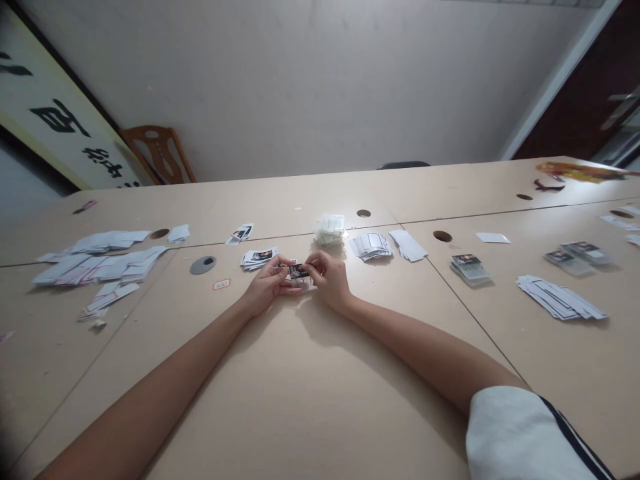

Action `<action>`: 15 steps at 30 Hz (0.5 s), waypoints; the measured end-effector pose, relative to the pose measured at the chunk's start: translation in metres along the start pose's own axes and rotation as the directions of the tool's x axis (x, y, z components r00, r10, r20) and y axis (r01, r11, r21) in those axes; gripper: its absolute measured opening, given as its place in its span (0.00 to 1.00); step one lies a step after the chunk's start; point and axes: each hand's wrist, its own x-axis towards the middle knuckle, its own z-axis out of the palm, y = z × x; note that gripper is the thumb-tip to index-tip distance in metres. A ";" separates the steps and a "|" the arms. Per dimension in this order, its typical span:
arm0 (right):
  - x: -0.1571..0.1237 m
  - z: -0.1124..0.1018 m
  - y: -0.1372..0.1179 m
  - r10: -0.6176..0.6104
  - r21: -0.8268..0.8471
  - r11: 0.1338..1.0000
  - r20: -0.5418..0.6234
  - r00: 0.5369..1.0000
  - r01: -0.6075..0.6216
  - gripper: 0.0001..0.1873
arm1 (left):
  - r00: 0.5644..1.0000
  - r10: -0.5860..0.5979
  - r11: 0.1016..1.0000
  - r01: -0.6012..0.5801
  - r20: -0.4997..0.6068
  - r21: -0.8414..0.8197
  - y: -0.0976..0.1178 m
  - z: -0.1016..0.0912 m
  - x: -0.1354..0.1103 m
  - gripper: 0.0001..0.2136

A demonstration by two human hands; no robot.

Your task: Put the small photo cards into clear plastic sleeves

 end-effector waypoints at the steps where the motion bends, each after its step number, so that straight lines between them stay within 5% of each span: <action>1: 0.000 0.000 0.000 0.002 0.002 1.000 0.000 1.000 -0.002 0.07 | 1.000 0.002 1.000 -0.002 0.002 0.002 0.000 0.000 0.000 0.18; 15: 0.001 0.000 -0.001 0.008 0.000 1.000 -0.004 1.000 -0.008 0.08 | 1.000 0.015 1.000 -0.015 -0.011 0.024 -0.003 -0.002 0.001 0.17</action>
